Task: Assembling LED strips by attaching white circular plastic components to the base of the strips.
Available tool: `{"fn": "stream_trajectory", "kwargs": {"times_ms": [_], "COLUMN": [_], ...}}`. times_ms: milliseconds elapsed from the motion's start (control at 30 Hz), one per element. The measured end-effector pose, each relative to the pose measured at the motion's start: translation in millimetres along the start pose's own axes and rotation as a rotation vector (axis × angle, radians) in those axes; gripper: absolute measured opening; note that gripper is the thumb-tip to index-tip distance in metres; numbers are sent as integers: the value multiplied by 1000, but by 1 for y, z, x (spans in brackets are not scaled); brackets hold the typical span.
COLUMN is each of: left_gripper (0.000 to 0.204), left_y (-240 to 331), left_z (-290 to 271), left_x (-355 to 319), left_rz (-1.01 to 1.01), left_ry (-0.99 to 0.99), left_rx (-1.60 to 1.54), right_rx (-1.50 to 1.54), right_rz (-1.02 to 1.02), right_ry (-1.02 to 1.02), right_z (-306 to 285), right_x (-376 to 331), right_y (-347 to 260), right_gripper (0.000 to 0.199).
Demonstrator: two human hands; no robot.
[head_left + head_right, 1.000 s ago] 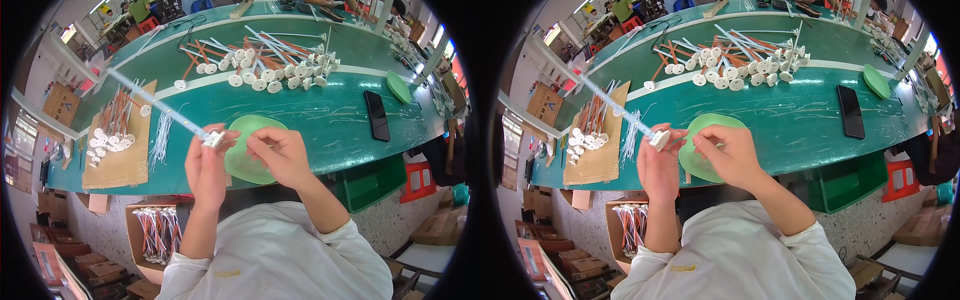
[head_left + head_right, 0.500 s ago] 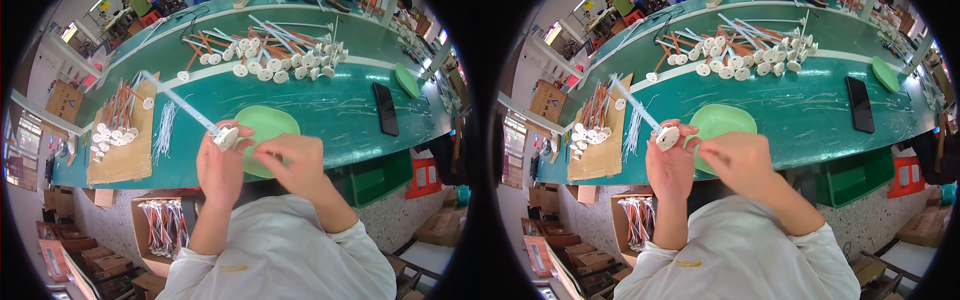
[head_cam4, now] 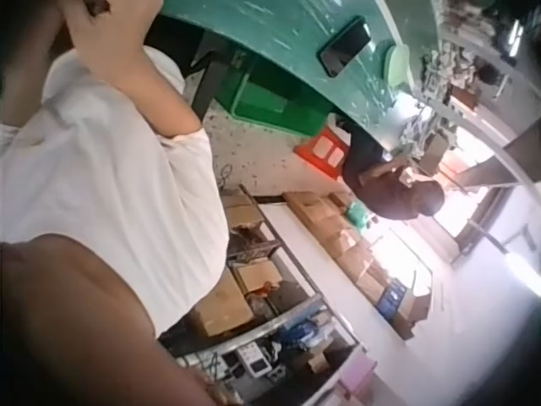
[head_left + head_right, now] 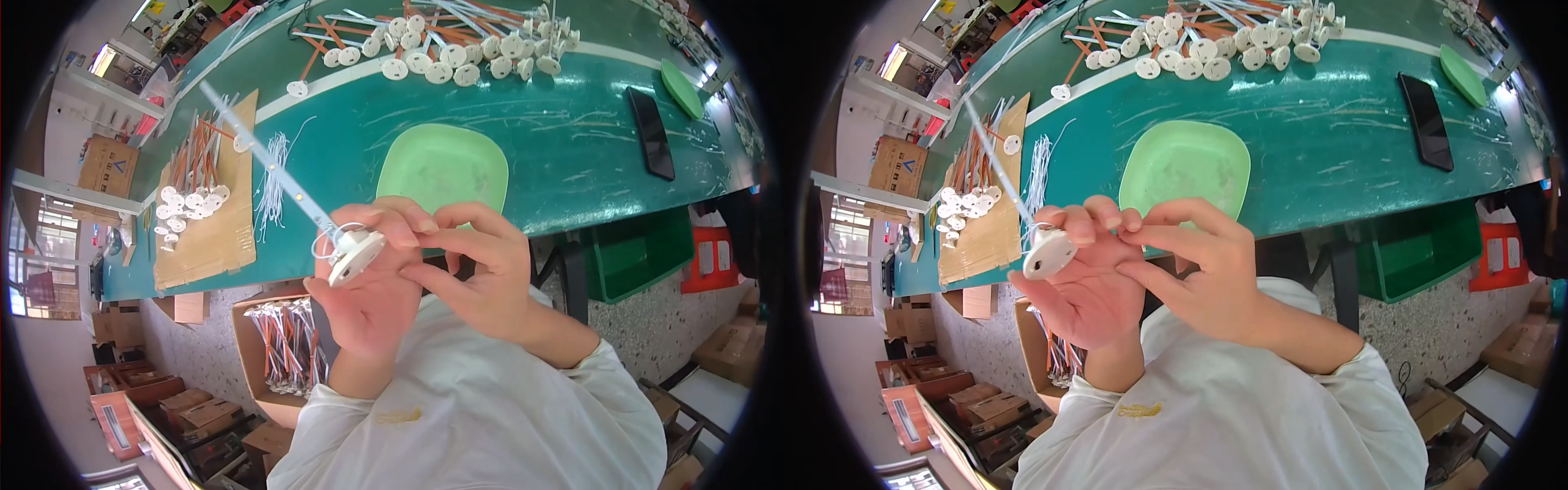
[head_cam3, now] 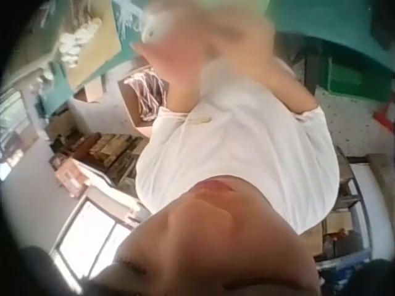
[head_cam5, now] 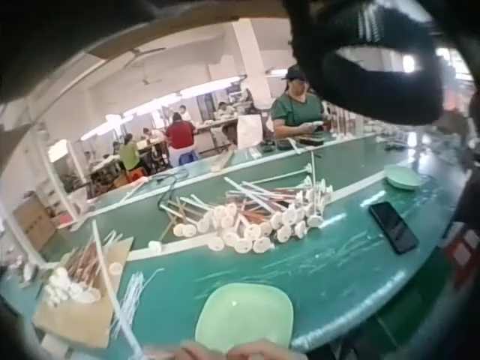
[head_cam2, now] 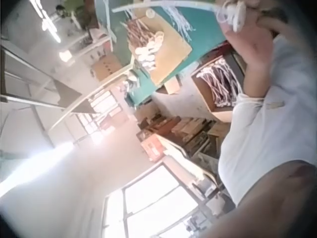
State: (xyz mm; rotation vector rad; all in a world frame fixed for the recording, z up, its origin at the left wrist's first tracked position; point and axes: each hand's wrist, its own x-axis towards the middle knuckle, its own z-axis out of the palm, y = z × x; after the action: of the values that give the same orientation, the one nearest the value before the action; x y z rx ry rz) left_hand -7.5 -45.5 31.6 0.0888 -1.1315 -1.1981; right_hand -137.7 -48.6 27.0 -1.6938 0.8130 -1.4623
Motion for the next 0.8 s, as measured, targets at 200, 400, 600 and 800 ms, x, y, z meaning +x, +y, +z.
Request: {"fn": "stream_trajectory", "kwargs": {"times_ms": [200,400,600,800], "left_gripper": [57,54,52,57], "left_y": [-6,-13,-17,-22], "left_z": [3,12,8,7], "left_x": [-8,-11,-28,-39], "left_rz": [103,132,32,-33], "left_ry": [40,213,176,193], "left_rx": [38,-60,-41,15], "right_rx": [-221,-138,-70,-96], "right_rz": [-335,-499,-461,-563], "right_ry": [114,122,199,269], "right_z": [11,0,-11,-6], "right_x": [-20,-18,4,1], "right_y": [13,23,7,6], "right_gripper": [25,30,24,27]}}
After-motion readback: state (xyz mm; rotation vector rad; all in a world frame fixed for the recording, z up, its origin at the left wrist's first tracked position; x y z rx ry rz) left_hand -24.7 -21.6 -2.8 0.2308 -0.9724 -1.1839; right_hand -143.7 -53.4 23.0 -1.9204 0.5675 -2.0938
